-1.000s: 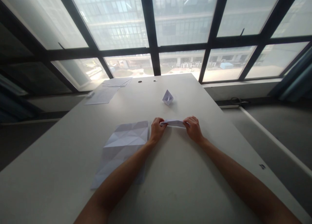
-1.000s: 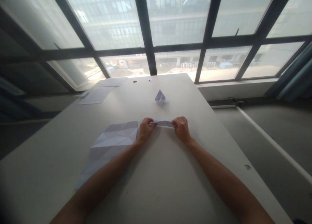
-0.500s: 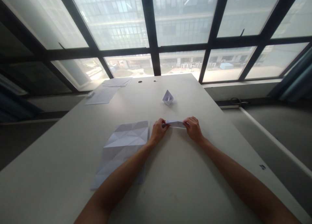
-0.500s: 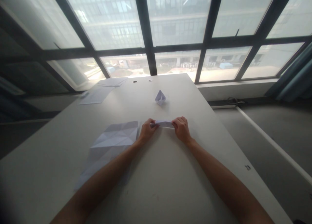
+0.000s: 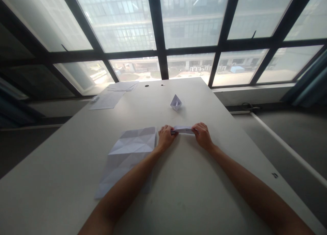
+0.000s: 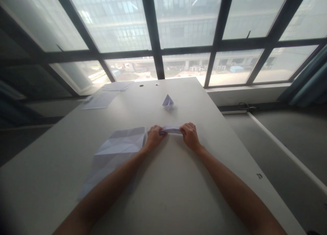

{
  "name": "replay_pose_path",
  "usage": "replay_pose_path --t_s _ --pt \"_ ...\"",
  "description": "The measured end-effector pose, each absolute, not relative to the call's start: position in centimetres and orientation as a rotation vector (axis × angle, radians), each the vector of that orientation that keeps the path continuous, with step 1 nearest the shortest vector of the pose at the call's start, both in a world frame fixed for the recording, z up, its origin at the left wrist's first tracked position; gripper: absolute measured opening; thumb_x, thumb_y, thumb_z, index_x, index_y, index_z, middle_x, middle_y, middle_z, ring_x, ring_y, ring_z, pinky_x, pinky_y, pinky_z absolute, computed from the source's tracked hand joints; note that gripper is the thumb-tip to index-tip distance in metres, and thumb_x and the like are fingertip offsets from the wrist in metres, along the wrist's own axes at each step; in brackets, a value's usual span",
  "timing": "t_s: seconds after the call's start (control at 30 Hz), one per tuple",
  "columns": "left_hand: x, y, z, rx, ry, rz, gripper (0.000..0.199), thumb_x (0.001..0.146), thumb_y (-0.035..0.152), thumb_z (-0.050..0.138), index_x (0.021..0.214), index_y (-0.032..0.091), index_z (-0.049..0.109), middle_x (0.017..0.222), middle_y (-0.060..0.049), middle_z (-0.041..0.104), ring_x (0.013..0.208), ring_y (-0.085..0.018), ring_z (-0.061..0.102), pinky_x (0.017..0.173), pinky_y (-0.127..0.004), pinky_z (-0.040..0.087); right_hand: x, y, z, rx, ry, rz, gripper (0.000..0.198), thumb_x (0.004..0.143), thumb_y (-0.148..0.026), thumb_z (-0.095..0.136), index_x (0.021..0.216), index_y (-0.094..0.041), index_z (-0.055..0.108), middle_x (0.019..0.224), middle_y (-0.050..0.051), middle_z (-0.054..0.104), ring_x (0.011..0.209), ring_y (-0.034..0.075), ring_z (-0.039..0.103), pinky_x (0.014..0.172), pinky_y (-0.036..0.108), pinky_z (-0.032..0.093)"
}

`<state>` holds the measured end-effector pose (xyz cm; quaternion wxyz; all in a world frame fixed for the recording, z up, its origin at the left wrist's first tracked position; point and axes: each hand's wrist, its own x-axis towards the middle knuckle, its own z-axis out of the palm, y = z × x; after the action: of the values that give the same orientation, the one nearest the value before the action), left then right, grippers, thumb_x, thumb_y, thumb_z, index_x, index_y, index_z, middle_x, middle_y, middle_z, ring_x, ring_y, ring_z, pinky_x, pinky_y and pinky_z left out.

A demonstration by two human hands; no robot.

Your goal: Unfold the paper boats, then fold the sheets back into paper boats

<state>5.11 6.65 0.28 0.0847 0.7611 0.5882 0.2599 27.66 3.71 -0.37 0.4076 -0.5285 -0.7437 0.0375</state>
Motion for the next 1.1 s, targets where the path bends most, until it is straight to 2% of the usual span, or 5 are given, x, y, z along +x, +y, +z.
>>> replay_pose_path --t_s 0.4,0.6,0.77,0.93,1.1 --pt "4.59 6.74 -0.21 2.306 1.796 0.753 0.022 0.089 0.042 0.062 0.098 0.024 0.070 0.110 -0.008 0.063 0.106 -0.029 0.055 0.091 -0.040 0.042 27.89 3.81 -0.48 -1.390 -1.828 0.094 0.028 0.098 -0.033 0.044 0.091 -0.020 0.068 0.089 0.008 0.068 0.092 0.023 0.057 0.090 0.036 0.039" --pt "4.64 7.05 0.00 2.156 1.781 0.855 0.016 0.093 0.028 0.056 0.105 0.024 0.067 0.109 -0.005 0.067 0.105 -0.023 0.058 0.092 -0.035 0.041 28.24 4.28 -1.07 -1.342 -1.774 0.001 0.026 0.098 -0.032 0.047 0.086 -0.019 0.067 0.084 0.007 0.067 0.085 0.023 0.057 0.082 0.035 0.039" --pt "4.64 7.24 0.00 2.117 1.729 0.934 0.010 0.091 0.022 0.057 0.094 0.023 0.067 0.104 -0.004 0.067 0.102 -0.021 0.060 0.091 -0.032 0.042 28.31 4.44 -1.32 -1.328 -1.757 -0.048 0.024 0.097 -0.030 0.049 0.086 -0.018 0.066 0.083 0.007 0.067 0.082 0.023 0.057 0.081 0.036 0.039" --pt "4.80 7.06 -0.11 2.190 1.632 0.941 0.018 0.091 0.018 0.052 0.090 0.023 0.068 0.109 -0.004 0.065 0.105 -0.021 0.057 0.095 -0.035 0.040 28.29 4.29 -1.14 -1.373 -1.721 -0.088 0.021 0.096 -0.027 0.050 0.086 -0.019 0.067 0.083 0.007 0.068 0.082 0.023 0.057 0.083 0.038 0.038" --pt "4.91 6.76 -0.04 2.230 1.625 0.874 0.020 0.083 0.011 0.055 0.077 0.023 0.070 0.115 -0.004 0.062 0.110 -0.024 0.054 0.099 -0.040 0.038 28.21 4.14 -1.02 -1.408 -1.713 -0.092 0.018 0.094 -0.026 0.052 0.088 -0.019 0.068 0.084 0.006 0.069 0.085 0.023 0.057 0.090 0.039 0.036"
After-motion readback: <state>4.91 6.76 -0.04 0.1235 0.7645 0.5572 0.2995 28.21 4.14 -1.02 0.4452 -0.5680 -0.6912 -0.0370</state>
